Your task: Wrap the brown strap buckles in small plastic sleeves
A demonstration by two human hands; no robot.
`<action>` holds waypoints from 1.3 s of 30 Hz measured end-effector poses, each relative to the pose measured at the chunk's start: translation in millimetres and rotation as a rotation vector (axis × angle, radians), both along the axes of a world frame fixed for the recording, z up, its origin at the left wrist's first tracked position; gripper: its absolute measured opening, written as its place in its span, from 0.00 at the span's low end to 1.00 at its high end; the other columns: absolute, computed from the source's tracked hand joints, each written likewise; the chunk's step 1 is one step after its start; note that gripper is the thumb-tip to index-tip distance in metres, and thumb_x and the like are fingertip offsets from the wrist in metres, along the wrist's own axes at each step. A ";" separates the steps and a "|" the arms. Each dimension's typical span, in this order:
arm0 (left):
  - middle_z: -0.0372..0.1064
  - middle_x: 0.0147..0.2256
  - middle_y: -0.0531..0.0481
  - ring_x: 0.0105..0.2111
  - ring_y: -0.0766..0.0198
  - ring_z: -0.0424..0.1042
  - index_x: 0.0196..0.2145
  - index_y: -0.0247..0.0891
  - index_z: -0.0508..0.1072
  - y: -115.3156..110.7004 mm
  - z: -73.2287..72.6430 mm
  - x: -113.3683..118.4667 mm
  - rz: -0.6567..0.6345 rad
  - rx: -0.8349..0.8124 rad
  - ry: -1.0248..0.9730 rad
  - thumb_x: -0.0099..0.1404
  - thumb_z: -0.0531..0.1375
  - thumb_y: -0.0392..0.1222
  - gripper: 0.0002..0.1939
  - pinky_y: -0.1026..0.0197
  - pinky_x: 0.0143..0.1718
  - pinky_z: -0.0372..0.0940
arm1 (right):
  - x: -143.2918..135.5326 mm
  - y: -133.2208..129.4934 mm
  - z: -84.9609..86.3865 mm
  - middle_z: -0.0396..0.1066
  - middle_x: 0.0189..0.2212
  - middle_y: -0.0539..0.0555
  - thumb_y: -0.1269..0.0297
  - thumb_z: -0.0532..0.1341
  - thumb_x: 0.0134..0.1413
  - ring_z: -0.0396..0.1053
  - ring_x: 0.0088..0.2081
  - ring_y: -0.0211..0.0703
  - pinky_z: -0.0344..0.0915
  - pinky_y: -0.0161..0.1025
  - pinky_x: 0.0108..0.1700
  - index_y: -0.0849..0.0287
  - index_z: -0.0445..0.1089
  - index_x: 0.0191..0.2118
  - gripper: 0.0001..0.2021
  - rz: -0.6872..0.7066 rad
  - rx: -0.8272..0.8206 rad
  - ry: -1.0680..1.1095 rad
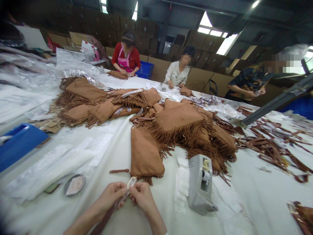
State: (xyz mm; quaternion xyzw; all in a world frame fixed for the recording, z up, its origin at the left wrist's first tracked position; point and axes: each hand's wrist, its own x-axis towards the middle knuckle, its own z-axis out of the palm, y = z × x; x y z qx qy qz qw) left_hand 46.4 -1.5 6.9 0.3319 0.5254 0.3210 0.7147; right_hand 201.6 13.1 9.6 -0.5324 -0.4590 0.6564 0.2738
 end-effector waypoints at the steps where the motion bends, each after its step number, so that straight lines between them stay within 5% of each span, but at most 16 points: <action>1: 0.66 0.18 0.55 0.14 0.71 0.62 0.26 0.35 0.67 0.7 0.7 -0.6 0.007 -0.017 -0.014 0.50 0.62 0.58 0.21 0.70 0.14 0.53 | 0.4 0.0 3.3 0.64 0.15 0.47 0.49 0.63 0.44 0.57 0.15 0.31 0.52 0.31 0.19 0.62 0.66 0.21 0.19 0.021 0.003 0.041; 6: 0.64 0.16 0.56 0.12 0.74 0.57 0.25 0.35 0.66 2.1 3.6 -1.8 0.050 -0.104 -0.071 0.49 0.62 0.57 0.20 0.70 0.13 0.48 | -1.3 -0.2 7.7 0.66 0.18 0.49 0.55 0.63 0.45 0.59 0.18 0.33 0.54 0.32 0.21 0.61 0.69 0.23 0.13 -0.006 0.091 -0.033; 11: 0.63 0.16 0.57 0.13 0.74 0.56 0.25 0.36 0.65 1.8 7.5 -1.4 0.122 -0.031 -0.036 0.50 0.61 0.57 0.19 0.71 0.14 0.47 | 9.0 -2.6 5.2 0.67 0.17 0.50 0.61 0.59 0.48 0.60 0.18 0.37 0.55 0.34 0.22 0.59 0.71 0.22 0.10 -0.244 0.275 -0.350; 16: 0.60 0.16 0.58 0.15 0.71 0.58 0.25 0.36 0.67 -0.3 4.3 2.8 0.154 0.146 0.171 0.54 0.58 0.56 0.18 0.69 0.16 0.52 | 14.2 -12.6 9.5 0.74 0.23 0.54 0.52 0.64 0.42 0.59 0.17 0.36 0.54 0.34 0.19 0.61 0.73 0.34 0.17 -0.446 0.127 -0.165; 23: 0.67 0.21 0.53 0.22 0.65 0.66 0.27 0.38 0.68 -6.7 8.2 3.4 0.097 0.406 0.401 0.61 0.54 0.52 0.15 0.66 0.24 0.59 | -20.4 -15.8 13.6 0.68 0.17 0.48 0.50 0.69 0.35 0.54 0.15 0.29 0.44 0.28 0.16 0.65 0.72 0.42 0.28 -0.352 -0.126 0.173; 32: 0.68 0.19 0.59 0.13 0.68 0.62 0.36 0.44 0.50 -2.9 -0.1 13.3 0.141 0.292 0.244 0.61 0.53 0.55 0.17 0.68 0.16 0.55 | -26.8 1.0 6.9 0.54 0.11 0.40 0.48 0.70 0.33 0.44 0.14 0.26 0.36 0.28 0.16 0.63 0.70 0.31 0.23 -0.398 -0.158 0.253; 39: 0.62 0.15 0.62 0.12 0.68 0.60 0.35 0.43 0.50 3.4 -13.0 29.0 0.119 0.303 0.208 0.64 0.50 0.53 0.13 0.68 0.15 0.53 | -30.3 9.4 -0.7 0.65 0.17 0.47 0.44 0.67 0.36 0.57 0.17 0.33 0.52 0.31 0.19 0.60 0.65 0.26 0.23 -0.401 -0.011 0.195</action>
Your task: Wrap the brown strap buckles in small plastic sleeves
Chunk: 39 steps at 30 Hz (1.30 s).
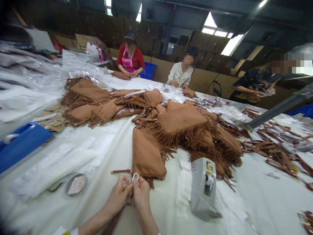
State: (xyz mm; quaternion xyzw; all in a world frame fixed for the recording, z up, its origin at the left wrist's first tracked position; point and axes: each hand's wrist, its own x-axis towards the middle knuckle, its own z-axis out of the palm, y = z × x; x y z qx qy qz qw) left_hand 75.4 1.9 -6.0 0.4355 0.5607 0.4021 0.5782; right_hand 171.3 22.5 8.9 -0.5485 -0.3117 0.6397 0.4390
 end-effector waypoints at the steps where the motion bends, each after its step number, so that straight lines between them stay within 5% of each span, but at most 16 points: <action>1: 0.62 0.16 0.62 0.13 0.67 0.61 0.35 0.43 0.51 1.8 2.0 0.6 -0.016 0.002 0.008 0.64 0.50 0.52 0.12 0.68 0.16 0.53 | 1.5 2.9 -0.4 0.66 0.18 0.47 0.44 0.67 0.36 0.58 0.17 0.34 0.53 0.32 0.20 0.60 0.65 0.26 0.22 0.015 0.008 -0.008; 4: 0.65 0.20 0.57 0.20 0.63 0.67 0.36 0.42 0.57 11.7 14.8 -4.5 -0.102 0.092 0.153 0.65 0.50 0.50 0.09 0.64 0.23 0.59 | 9.9 13.8 -1.6 0.66 0.19 0.48 0.47 0.68 0.35 0.60 0.20 0.35 0.56 0.32 0.23 0.60 0.66 0.26 0.21 0.062 0.035 -0.034; 8: 0.69 0.39 0.44 0.42 0.53 0.67 0.47 0.40 0.63 32.6 31.1 -23.2 -0.071 0.372 0.699 0.65 0.53 0.43 0.13 0.54 0.43 0.60 | 22.5 26.7 -5.9 0.65 0.18 0.47 0.48 0.66 0.39 0.58 0.20 0.34 0.54 0.32 0.23 0.60 0.66 0.25 0.19 0.128 0.109 -0.155; 12: 0.64 0.45 0.42 0.46 0.52 0.63 0.45 0.40 0.68 44.1 27.5 -36.7 -0.183 0.410 1.088 0.65 0.51 0.34 0.13 0.52 0.45 0.57 | 34.7 34.1 -5.0 0.64 0.15 0.48 0.44 0.61 0.44 0.57 0.17 0.36 0.53 0.34 0.22 0.59 0.67 0.23 0.20 0.200 0.171 -0.366; 15: 0.66 0.41 0.44 0.43 0.56 0.65 0.40 0.40 0.70 42.0 21.2 -38.8 -0.243 0.375 1.026 0.66 0.47 0.32 0.13 0.56 0.43 0.58 | 46.3 33.9 6.6 0.71 0.20 0.54 0.43 0.60 0.44 0.66 0.23 0.44 0.59 0.38 0.27 0.59 0.72 0.26 0.21 0.164 0.232 -0.600; 19: 0.71 0.34 0.46 0.35 0.59 0.69 0.37 0.39 0.72 34.3 22.7 -36.1 -0.191 0.258 0.610 0.67 0.47 0.40 0.15 0.60 0.37 0.60 | 53.3 21.5 21.0 0.76 0.31 0.59 0.45 0.61 0.44 0.70 0.36 0.54 0.62 0.42 0.37 0.57 0.75 0.30 0.19 -0.040 0.267 -0.843; 21: 0.71 0.27 0.48 0.30 0.60 0.69 0.31 0.38 0.73 29.8 26.6 -33.2 -0.182 0.196 0.430 0.66 0.45 0.41 0.17 0.62 0.34 0.60 | 46.9 12.8 18.4 0.73 0.24 0.57 0.41 0.60 0.42 0.68 0.28 0.49 0.62 0.40 0.29 0.58 0.74 0.26 0.22 0.001 0.183 -0.726; 24: 0.68 0.21 0.52 0.22 0.64 0.66 0.27 0.38 0.71 20.4 32.7 -27.2 -0.172 0.126 0.289 0.64 0.45 0.39 0.17 0.64 0.27 0.59 | 28.1 3.2 4.5 0.58 0.11 0.46 0.34 0.60 0.35 0.49 0.13 0.33 0.47 0.34 0.15 0.59 0.68 0.21 0.27 0.119 -0.057 -0.375; 28: 0.64 0.19 0.55 0.18 0.67 0.62 0.31 0.37 0.71 4.6 39.0 -22.2 -0.143 0.050 0.088 0.62 0.48 0.40 0.12 0.67 0.21 0.56 | 7.5 2.5 -10.6 0.48 0.10 0.40 0.37 0.65 0.31 0.40 0.12 0.26 0.37 0.29 0.15 0.58 0.64 0.21 0.26 0.170 -0.166 -0.119; 34: 0.60 0.17 0.55 0.19 0.68 0.57 0.19 0.38 0.65 -10.5 41.9 -42.4 -0.079 0.139 0.359 0.64 0.51 0.46 0.17 0.64 0.23 0.47 | 6.9 3.6 -21.8 0.50 0.09 0.41 0.37 0.66 0.32 0.43 0.11 0.27 0.36 0.29 0.13 0.56 0.59 0.19 0.27 0.202 -0.108 -0.100; 39: 0.58 0.17 0.54 0.21 0.66 0.58 0.17 0.38 0.62 -14.3 36.6 -94.6 0.167 0.180 0.690 0.64 0.53 0.53 0.22 0.62 0.25 0.47 | 13.0 -1.1 -32.0 0.56 0.10 0.43 0.34 0.63 0.34 0.44 0.10 0.27 0.38 0.29 0.12 0.57 0.60 0.21 0.28 0.264 -0.076 -0.164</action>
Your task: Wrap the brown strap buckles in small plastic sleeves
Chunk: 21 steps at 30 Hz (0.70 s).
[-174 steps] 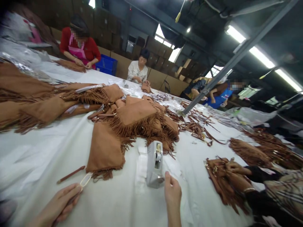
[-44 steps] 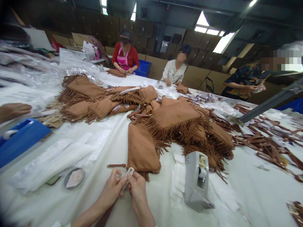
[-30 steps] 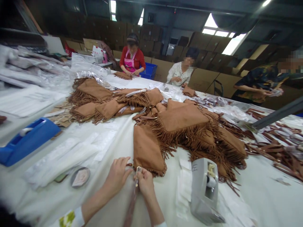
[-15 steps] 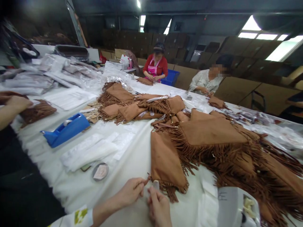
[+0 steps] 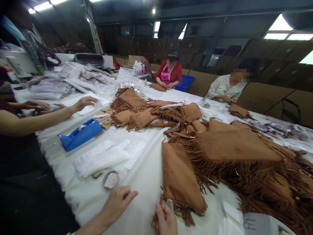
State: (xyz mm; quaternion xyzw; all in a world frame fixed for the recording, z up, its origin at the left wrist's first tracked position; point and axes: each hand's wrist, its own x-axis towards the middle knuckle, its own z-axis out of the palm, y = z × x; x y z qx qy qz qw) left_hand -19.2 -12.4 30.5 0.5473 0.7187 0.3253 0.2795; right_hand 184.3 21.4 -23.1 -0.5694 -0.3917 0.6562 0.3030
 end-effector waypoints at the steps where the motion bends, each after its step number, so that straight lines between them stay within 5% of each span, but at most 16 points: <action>1: 0.60 0.18 0.53 0.22 0.65 0.60 0.17 0.38 0.63 0.8 -1.3 -13.2 0.056 0.027 0.056 0.63 0.54 0.52 0.22 0.62 0.27 0.49 | 0.3 -0.5 -0.8 0.55 0.10 0.43 0.33 0.62 0.34 0.44 0.10 0.27 0.38 0.29 0.11 0.57 0.61 0.21 0.28 -0.001 0.013 -0.015; 4: 0.67 0.26 0.50 0.31 0.60 0.65 0.29 0.38 0.71 9.2 -3.2 -48.8 0.123 0.104 0.169 0.64 0.54 0.47 0.12 0.60 0.35 0.56 | -1.0 -0.9 0.7 0.54 0.09 0.42 0.32 0.61 0.34 0.43 0.09 0.27 0.38 0.29 0.11 0.57 0.61 0.21 0.29 -0.004 0.052 -0.046; 8: 0.69 0.35 0.46 0.40 0.56 0.65 0.44 0.39 0.72 32.9 -3.6 -68.7 0.017 0.095 0.370 0.65 0.52 0.42 0.13 0.56 0.43 0.57 | -2.7 -1.1 10.3 0.57 0.09 0.43 0.32 0.61 0.33 0.45 0.09 0.27 0.39 0.28 0.11 0.58 0.62 0.22 0.29 0.003 0.070 -0.037; 14: 0.67 0.35 0.44 0.39 0.55 0.63 0.31 0.37 0.74 62.3 -9.8 -62.2 -0.090 -0.014 0.594 0.65 0.51 0.37 0.12 0.56 0.41 0.57 | 1.4 -3.3 18.2 0.59 0.11 0.44 0.33 0.62 0.33 0.47 0.10 0.27 0.43 0.28 0.11 0.58 0.62 0.21 0.29 0.034 0.062 -0.003; 18: 0.68 0.32 0.46 0.38 0.57 0.64 0.28 0.37 0.72 63.6 -3.4 -65.7 -0.024 0.066 0.389 0.66 0.49 0.41 0.15 0.57 0.42 0.57 | 1.3 -3.7 12.7 0.59 0.11 0.44 0.32 0.62 0.33 0.47 0.09 0.27 0.43 0.28 0.10 0.58 0.62 0.22 0.29 0.013 0.049 0.005; 21: 0.69 0.27 0.49 0.30 0.62 0.65 0.26 0.37 0.70 56.6 8.0 -64.6 0.026 0.014 -0.069 0.64 0.51 0.50 0.17 0.60 0.34 0.58 | 0.7 -2.9 11.3 0.60 0.11 0.45 0.33 0.63 0.32 0.47 0.09 0.26 0.40 0.28 0.10 0.58 0.62 0.21 0.29 -0.002 0.019 0.028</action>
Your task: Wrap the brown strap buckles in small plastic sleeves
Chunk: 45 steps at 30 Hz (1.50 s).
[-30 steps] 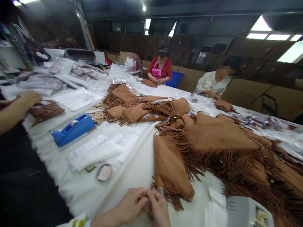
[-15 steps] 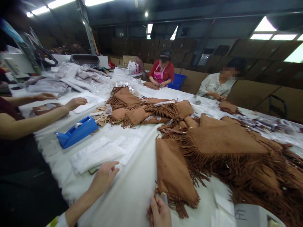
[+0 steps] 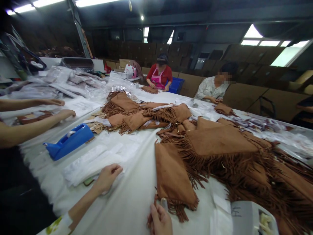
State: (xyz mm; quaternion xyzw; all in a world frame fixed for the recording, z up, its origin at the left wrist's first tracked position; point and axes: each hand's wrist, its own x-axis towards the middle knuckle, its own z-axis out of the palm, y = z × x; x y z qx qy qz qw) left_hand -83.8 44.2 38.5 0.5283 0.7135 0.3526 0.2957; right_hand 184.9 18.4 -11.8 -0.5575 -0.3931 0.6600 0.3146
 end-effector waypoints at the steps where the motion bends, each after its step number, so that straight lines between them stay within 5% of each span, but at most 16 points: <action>1: 0.69 0.26 0.50 0.26 0.64 0.63 0.26 0.36 0.68 -3.4 3.3 3.1 -0.041 -0.054 -0.184 0.63 0.50 0.52 0.18 0.62 0.31 0.57 | 0.3 0.3 1.5 0.60 0.11 0.45 0.35 0.65 0.32 0.46 0.09 0.26 0.39 0.27 0.10 0.58 0.62 0.21 0.28 -0.005 -0.021 0.031; 4: 0.69 0.24 0.51 0.20 0.69 0.60 0.26 0.36 0.66 -14.3 8.0 21.3 -0.293 -0.279 -0.586 0.60 0.52 0.56 0.20 0.66 0.23 0.53 | 3.4 0.2 11.6 0.59 0.13 0.43 0.43 0.70 0.32 0.43 0.11 0.23 0.37 0.26 0.13 0.60 0.66 0.24 0.25 -0.029 -0.113 0.201; 6: 0.69 0.21 0.52 0.18 0.71 0.59 0.26 0.35 0.67 -19.1 7.0 37.6 -0.455 -0.416 -0.609 0.58 0.53 0.55 0.19 0.67 0.21 0.52 | 6.9 -0.4 19.7 0.58 0.14 0.42 0.47 0.72 0.32 0.41 0.12 0.22 0.37 0.25 0.14 0.62 0.69 0.28 0.23 -0.040 -0.154 0.314; 10: 0.71 0.21 0.51 0.19 0.69 0.63 0.27 0.34 0.72 -16.7 4.0 64.9 -0.701 -0.485 -0.123 0.60 0.48 0.46 0.17 0.67 0.22 0.56 | 15.8 -1.0 29.6 0.52 0.11 0.39 0.52 0.72 0.36 0.41 0.12 0.23 0.36 0.26 0.15 0.64 0.71 0.37 0.24 -0.009 -0.174 0.382; 13: 0.76 0.28 0.46 0.27 0.63 0.71 0.29 0.36 0.76 -9.3 4.4 75.0 -0.781 -0.409 0.225 0.57 0.49 0.40 0.15 0.65 0.27 0.60 | 23.3 0.0 34.7 0.62 0.14 0.44 0.53 0.71 0.39 0.43 0.12 0.23 0.36 0.27 0.15 0.65 0.70 0.39 0.24 0.035 -0.163 0.350; 21: 0.77 0.29 0.43 0.28 0.57 0.72 0.27 0.40 0.78 0.2 9.3 91.6 -0.856 -0.340 0.327 0.50 0.54 0.39 0.12 0.60 0.29 0.60 | 19.7 3.5 35.0 0.67 0.14 0.47 0.53 0.70 0.38 0.52 0.13 0.27 0.44 0.28 0.17 0.64 0.69 0.36 0.22 0.182 -0.105 0.234; 25: 0.75 0.26 0.49 0.26 0.64 0.68 0.26 0.39 0.76 10.4 10.1 100.5 -0.839 -0.289 0.196 0.54 0.53 0.41 0.11 0.65 0.27 0.57 | 10.8 2.4 27.1 0.65 0.12 0.47 0.49 0.69 0.39 0.54 0.12 0.29 0.42 0.30 0.16 0.62 0.66 0.22 0.20 0.238 -0.072 0.149; 30: 0.71 0.26 0.48 0.24 0.67 0.65 0.33 0.32 0.73 6.5 0.3 104.4 -0.653 -0.289 0.023 0.66 0.38 0.50 0.28 0.67 0.25 0.57 | 4.0 -3.8 22.4 0.61 0.10 0.45 0.47 0.66 0.42 0.51 0.11 0.27 0.40 0.30 0.15 0.61 0.62 0.19 0.22 0.055 -0.059 0.139; 37: 0.63 0.19 0.54 0.20 0.69 0.60 0.23 0.34 0.68 -29.2 -22.7 111.1 -0.477 -0.351 -0.633 0.56 0.53 0.56 0.21 0.65 0.24 0.55 | -4.6 -9.3 22.8 0.64 0.13 0.47 0.48 0.67 0.43 0.54 0.13 0.27 0.44 0.28 0.15 0.63 0.66 0.22 0.21 0.056 -0.036 0.183; 41: 0.61 0.15 0.56 0.16 0.70 0.57 0.20 0.36 0.66 -31.6 -29.4 107.2 -0.287 -0.402 -0.548 0.51 0.58 0.53 0.16 0.66 0.20 0.51 | 1.0 -10.9 27.7 0.69 0.18 0.49 0.50 0.69 0.40 0.61 0.17 0.30 0.49 0.27 0.18 0.64 0.71 0.31 0.20 0.029 -0.113 0.268; 45: 0.63 0.16 0.57 0.18 0.71 0.58 0.19 0.35 0.67 -31.5 -24.6 95.0 -0.320 -0.405 -0.465 0.45 0.63 0.46 0.12 0.67 0.21 0.50 | 8.3 -10.7 37.3 0.69 0.19 0.50 0.53 0.71 0.37 0.58 0.17 0.28 0.47 0.26 0.18 0.65 0.72 0.29 0.19 -0.026 -0.184 0.322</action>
